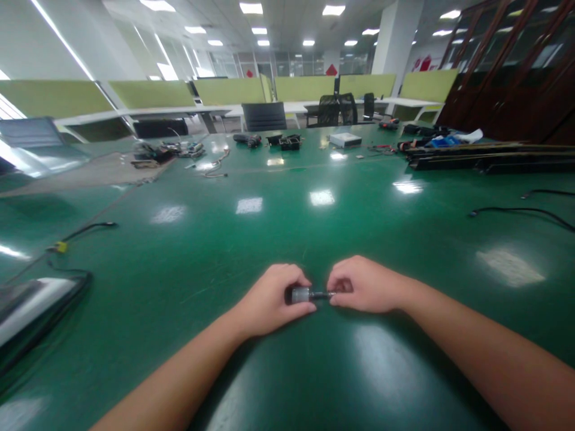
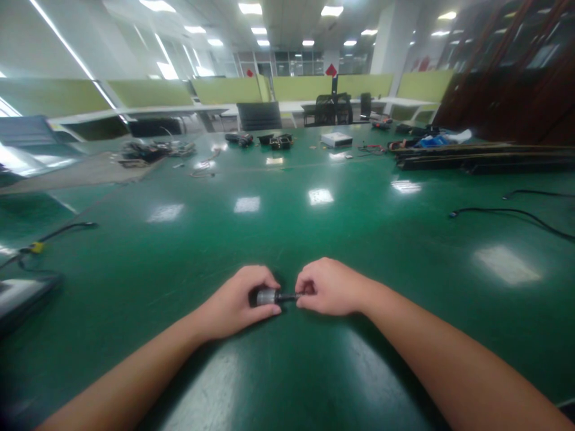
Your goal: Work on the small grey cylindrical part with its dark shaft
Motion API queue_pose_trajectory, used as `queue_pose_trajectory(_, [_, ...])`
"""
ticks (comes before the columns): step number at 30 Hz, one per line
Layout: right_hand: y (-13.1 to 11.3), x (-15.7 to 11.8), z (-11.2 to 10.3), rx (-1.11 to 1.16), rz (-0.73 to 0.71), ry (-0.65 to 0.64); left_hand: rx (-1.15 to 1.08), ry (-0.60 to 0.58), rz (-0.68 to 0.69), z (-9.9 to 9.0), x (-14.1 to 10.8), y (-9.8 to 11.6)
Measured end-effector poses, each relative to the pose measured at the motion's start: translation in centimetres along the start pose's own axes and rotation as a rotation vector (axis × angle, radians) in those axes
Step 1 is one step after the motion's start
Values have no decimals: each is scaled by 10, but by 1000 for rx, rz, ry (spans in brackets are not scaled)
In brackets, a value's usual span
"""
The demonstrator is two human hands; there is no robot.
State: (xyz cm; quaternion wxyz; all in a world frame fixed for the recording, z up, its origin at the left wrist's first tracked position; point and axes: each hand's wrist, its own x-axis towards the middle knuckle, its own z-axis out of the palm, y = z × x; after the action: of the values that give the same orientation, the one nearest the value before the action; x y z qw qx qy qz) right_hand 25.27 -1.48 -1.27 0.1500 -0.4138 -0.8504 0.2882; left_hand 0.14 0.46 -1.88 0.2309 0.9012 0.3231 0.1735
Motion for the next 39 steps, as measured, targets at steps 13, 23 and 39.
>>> queue_pose_trajectory(13, [-7, 12, 24, -39, -88, 168, 11, 7, -5, 4, 10, 4])
queue_pose_trajectory(23, [-8, 9, 21, -48, -96, 144, 12, 4, 4, 2, 8, 5])
queue_pose_trajectory(39, [-4, 9, 22, -21, -86, 135, -10, 1, 5, 2, 8, 5])
